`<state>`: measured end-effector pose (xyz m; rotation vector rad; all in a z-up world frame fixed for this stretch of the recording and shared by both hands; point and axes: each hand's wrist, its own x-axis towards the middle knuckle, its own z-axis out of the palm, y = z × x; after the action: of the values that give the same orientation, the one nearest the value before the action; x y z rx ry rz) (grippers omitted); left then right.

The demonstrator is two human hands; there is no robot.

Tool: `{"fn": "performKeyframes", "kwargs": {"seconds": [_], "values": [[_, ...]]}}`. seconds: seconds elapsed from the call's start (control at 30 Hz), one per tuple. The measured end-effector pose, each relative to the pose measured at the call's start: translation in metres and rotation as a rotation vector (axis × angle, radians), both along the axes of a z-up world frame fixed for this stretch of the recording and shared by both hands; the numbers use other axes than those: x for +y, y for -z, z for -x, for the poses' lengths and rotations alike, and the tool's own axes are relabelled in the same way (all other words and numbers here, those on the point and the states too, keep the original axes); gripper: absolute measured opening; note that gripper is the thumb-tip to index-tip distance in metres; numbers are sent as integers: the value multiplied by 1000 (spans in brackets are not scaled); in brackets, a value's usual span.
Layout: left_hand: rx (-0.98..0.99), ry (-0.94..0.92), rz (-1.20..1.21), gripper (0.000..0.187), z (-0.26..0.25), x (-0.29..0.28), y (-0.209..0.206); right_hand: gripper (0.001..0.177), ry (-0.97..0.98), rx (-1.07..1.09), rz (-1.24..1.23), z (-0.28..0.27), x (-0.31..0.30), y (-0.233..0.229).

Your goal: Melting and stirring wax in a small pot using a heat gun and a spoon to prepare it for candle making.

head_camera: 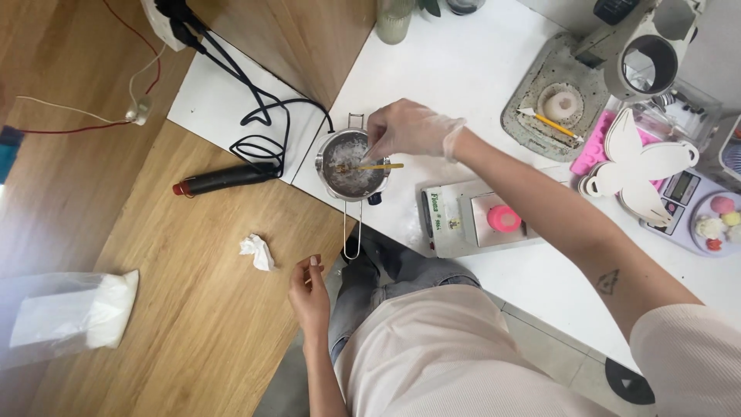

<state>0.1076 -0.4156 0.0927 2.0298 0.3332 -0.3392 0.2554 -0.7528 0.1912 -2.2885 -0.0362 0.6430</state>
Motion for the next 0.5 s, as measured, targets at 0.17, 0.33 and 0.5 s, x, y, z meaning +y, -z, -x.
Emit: {"fn": "performKeyframes", "kwargs": {"seconds": [0.17,0.33,0.5], "values": [[-19,-44,8,29,5,17,9,27,-128,-180,118,-3,21,47],[9,-83,57,32,-2,35,8,26,-216,-270,129,1,29,38],[345,-400,1474,29,-19,47,18,27,-43,-51,218,13,31,18]]}}
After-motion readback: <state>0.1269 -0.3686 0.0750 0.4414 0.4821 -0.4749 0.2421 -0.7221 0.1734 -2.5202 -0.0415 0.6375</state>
